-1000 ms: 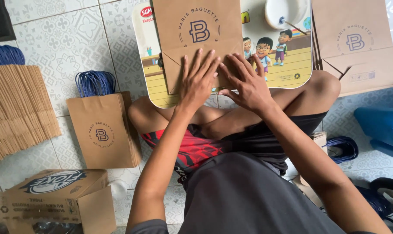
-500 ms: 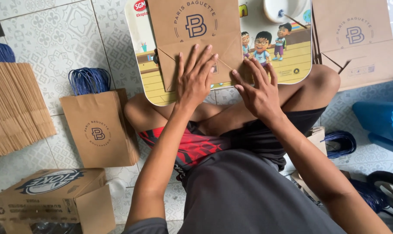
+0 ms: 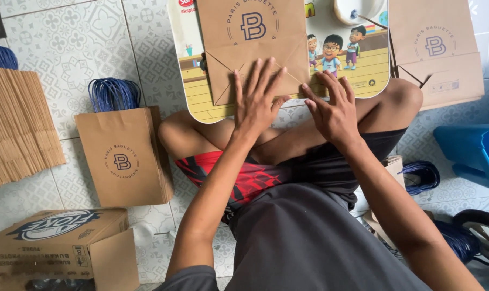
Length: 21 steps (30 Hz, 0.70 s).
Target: The person sits on the floor and assembles a brown paper bag by folding the sides and bottom. They use a brush to apply glue from a small bowl to the flaps and press them together to secure the bag's shape. Finally, they attach a blue handle to the bag.
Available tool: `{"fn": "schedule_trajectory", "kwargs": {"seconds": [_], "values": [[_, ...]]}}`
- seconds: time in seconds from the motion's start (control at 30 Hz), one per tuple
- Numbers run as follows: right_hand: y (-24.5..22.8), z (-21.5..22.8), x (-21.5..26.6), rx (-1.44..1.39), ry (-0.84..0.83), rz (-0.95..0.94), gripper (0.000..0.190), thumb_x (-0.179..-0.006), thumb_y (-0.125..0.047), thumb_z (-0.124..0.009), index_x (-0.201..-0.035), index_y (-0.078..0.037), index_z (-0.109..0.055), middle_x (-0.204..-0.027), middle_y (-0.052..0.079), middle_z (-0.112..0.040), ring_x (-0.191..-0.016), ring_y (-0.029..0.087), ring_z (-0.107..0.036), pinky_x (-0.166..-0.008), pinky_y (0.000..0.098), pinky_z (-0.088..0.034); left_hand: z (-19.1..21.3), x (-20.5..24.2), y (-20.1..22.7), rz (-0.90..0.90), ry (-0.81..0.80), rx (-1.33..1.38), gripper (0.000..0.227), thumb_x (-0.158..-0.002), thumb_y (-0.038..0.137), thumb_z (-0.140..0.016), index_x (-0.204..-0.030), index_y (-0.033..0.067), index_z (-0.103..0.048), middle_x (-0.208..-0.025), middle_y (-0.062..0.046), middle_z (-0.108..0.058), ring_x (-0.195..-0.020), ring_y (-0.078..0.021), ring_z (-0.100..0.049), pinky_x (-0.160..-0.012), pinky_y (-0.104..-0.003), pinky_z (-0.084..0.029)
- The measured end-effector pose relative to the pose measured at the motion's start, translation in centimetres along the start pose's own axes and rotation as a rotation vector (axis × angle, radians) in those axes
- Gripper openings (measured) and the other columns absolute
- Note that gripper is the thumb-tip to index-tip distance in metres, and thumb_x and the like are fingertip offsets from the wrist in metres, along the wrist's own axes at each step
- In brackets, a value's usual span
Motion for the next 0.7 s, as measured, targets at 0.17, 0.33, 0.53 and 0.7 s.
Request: {"fn": "schedule_trajectory", "kwargs": {"seconds": [0.17, 0.33, 0.53, 0.7], "values": [[-0.3, 0.1, -0.7, 0.038, 0.003, -0.004, 0.027, -0.111, -0.029, -0.062, -0.133, -0.020, -0.077, -0.144, 0.021, -0.059, -0.142, 0.040, -0.052, -0.116, 0.0564, -0.032, 2.8, -0.6, -4.8, 0.110, 0.108, -0.025, 0.063, -0.100, 0.068, -0.043, -0.144, 0.0264, -0.058, -0.160, -0.008, -0.040, -0.153, -0.0358, -0.024, -0.117, -0.075, -0.005], [-1.9, -1.1, -4.3, 0.080, 0.017, 0.017, 0.019, -0.105, -0.027, -0.076, -0.118, -0.014, -0.080, -0.142, 0.018, -0.060, -0.137, 0.039, -0.055, -0.113, 0.0541, -0.037, 5.2, 2.0, -6.7, 0.119, 0.139, -0.001, 0.048, -0.106, 0.055, -0.043, -0.135, 0.0259, -0.067, -0.157, -0.009, -0.046, -0.152, -0.0352, -0.026, -0.113, -0.079, 0.002], [-7.0, -5.3, -10.4, -0.052, -0.029, 0.236, 0.038, -0.100, -0.028, -0.077, -0.138, -0.025, -0.073, -0.141, 0.018, -0.058, -0.133, 0.041, -0.055, -0.109, 0.0563, -0.038, 5.3, 3.2, -7.2, 0.158, 0.154, 0.032, 0.047, -0.101, 0.055, -0.055, -0.137, 0.0268, -0.064, -0.157, -0.009, -0.046, -0.151, -0.0344, -0.031, -0.114, -0.081, -0.006], [-5.4, -7.9, -10.6, -0.090, -0.072, 0.204, 0.020, -0.107, -0.032, -0.070, -0.123, -0.025, -0.080, -0.141, 0.014, -0.059, -0.132, 0.038, -0.054, -0.108, 0.0520, -0.036, 6.1, 3.3, -7.8, 0.180, 0.132, 0.023, 0.050, -0.101, 0.063, -0.045, -0.141, 0.0376, -0.059, -0.158, -0.009, -0.044, -0.152, -0.0338, -0.031, -0.115, -0.080, -0.009]]}}
Point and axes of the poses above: each hand's wrist, its own x-axis away from the middle knuckle, its own z-axis out of the back of the hand, y = z × x, the point moved 6 cm from there along -x, towards the middle knuckle
